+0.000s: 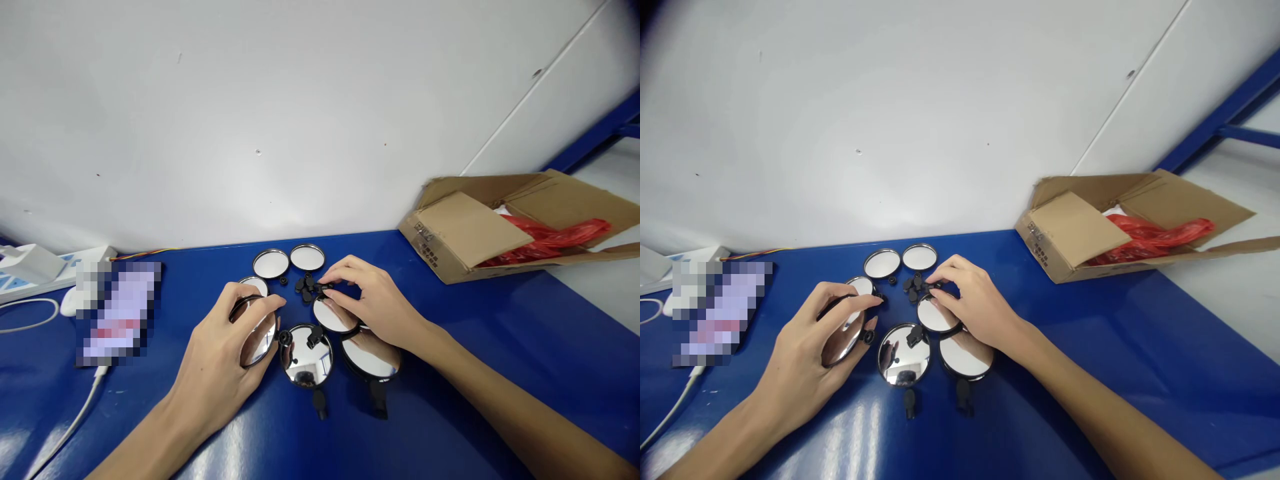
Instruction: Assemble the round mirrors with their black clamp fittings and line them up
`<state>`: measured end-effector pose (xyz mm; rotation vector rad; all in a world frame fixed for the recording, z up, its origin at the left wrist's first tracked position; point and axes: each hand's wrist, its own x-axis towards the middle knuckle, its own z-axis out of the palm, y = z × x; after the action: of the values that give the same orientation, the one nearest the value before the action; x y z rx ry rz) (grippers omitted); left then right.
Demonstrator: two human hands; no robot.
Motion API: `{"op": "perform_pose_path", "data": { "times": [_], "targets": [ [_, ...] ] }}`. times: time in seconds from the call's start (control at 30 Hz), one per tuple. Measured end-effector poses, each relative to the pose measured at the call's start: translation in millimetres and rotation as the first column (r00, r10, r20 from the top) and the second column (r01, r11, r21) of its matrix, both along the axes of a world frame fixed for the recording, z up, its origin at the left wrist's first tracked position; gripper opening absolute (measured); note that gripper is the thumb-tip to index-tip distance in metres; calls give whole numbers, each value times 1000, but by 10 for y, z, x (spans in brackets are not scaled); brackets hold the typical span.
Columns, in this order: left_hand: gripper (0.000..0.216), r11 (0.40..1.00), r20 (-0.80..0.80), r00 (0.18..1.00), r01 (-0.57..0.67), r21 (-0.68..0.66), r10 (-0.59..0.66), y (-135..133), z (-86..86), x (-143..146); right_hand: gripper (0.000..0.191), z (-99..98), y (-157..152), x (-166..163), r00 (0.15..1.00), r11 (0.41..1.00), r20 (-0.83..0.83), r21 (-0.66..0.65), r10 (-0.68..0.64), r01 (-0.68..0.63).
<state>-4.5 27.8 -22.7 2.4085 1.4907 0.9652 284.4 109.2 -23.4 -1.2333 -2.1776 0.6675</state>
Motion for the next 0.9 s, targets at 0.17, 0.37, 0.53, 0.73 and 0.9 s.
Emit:
{"op": "perform_pose_path", "data": {
  "times": [0.17, 0.37, 0.53, 0.73, 0.9],
  "targets": [
    [40, 1000, 3, 1000, -7, 0, 7, 6, -6, 2, 15, 19, -10, -11, 1000, 1000, -8, -2, -1, 1],
    [41, 1000, 16, 1000, -15, -11, 15, 10, 3, 16, 15, 40, -34, -27, 1000, 999, -22, 33, -14, 15],
    [47, 998, 61, 998, -13, -56, 16, -5, 34, 30, 12, 114, -119, -82, 993, 995, -88, 73, 75, -69],
    [50, 998, 93, 996, 17, -54, -12, -7, 31, 35, 14, 322, -365, -253, 945, 949, -118, 120, 306, -292],
    [50, 999, 78, 996, 53, -3, -52, 2, -2, 9, 13, 401, -529, -435, 941, 920, 12, 208, 337, -332]
  ]
}}
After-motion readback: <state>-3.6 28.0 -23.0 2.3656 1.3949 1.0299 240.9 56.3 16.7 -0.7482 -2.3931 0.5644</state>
